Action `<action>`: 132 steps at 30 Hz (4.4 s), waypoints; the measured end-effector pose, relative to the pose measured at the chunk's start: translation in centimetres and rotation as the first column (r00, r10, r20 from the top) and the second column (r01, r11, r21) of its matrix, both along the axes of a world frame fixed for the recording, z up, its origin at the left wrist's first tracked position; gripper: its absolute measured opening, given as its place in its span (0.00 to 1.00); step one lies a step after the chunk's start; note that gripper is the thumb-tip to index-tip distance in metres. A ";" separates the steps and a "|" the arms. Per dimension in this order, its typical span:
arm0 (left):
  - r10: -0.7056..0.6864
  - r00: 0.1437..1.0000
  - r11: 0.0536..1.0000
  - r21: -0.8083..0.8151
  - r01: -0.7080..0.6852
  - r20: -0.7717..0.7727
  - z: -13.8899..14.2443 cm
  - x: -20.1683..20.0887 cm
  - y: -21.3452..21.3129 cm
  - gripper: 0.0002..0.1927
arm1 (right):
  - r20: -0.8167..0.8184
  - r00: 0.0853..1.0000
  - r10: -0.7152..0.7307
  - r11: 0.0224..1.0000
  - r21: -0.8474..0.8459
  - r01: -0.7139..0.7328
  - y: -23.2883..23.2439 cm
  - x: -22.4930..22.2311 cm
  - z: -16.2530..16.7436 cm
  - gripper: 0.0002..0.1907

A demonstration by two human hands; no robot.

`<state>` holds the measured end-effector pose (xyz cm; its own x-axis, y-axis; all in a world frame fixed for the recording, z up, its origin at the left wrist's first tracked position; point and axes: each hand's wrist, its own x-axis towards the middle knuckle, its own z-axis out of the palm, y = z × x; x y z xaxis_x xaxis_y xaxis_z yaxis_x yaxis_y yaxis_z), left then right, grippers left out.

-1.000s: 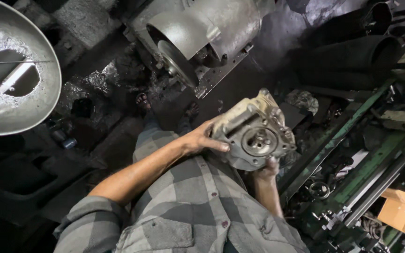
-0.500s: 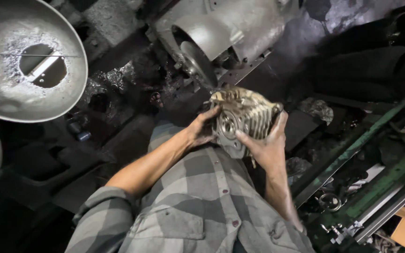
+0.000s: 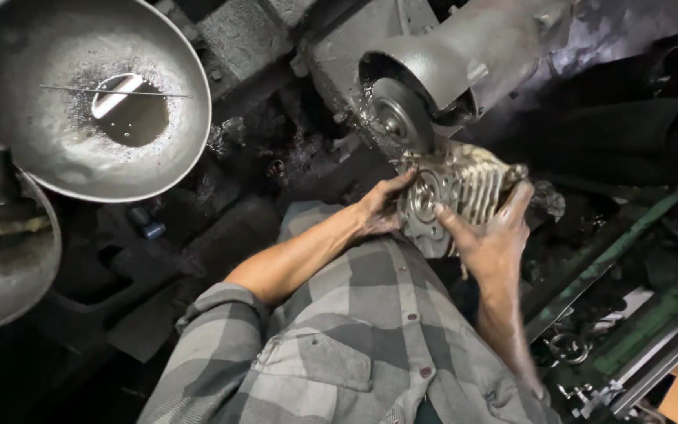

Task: The person holds a motorcycle engine cylinder head and presses its surfaces against a spinning bench grinder, rotating the part repeatedly to grind and clean its faces and fins. They reposition the part between passes and continue grinding different sides throughout the clip.

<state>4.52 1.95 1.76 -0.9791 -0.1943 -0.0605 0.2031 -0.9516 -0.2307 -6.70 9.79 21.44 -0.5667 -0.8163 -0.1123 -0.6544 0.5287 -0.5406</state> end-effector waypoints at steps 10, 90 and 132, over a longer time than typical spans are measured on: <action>0.075 0.948 0.800 -0.586 0.128 0.309 -0.9 -0.3 0.5 0.41 | -0.154 0.986 -0.064 0.993 -0.104 0.049 7.8 -2.2 -5.4 0.77; 0.231 0.963 0.914 -0.370 -0.165 0.141 -5.5 -0.4 -0.7 0.47 | 0.025 0.996 0.091 0.981 -0.173 -0.085 -4.0 3.6 -2.2 0.46; 0.205 0.970 0.921 -0.362 -0.146 0.132 -6.3 -1.6 -0.5 0.45 | 0.060 0.997 0.055 0.994 -0.095 -0.049 -4.9 3.8 -1.2 0.41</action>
<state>2.94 1.42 -4.59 -0.9093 -0.4000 -0.1146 0.3808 -0.9110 0.1586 -2.93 4.87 20.20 -0.5171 -0.8532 -0.0680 -0.6430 0.4397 -0.6270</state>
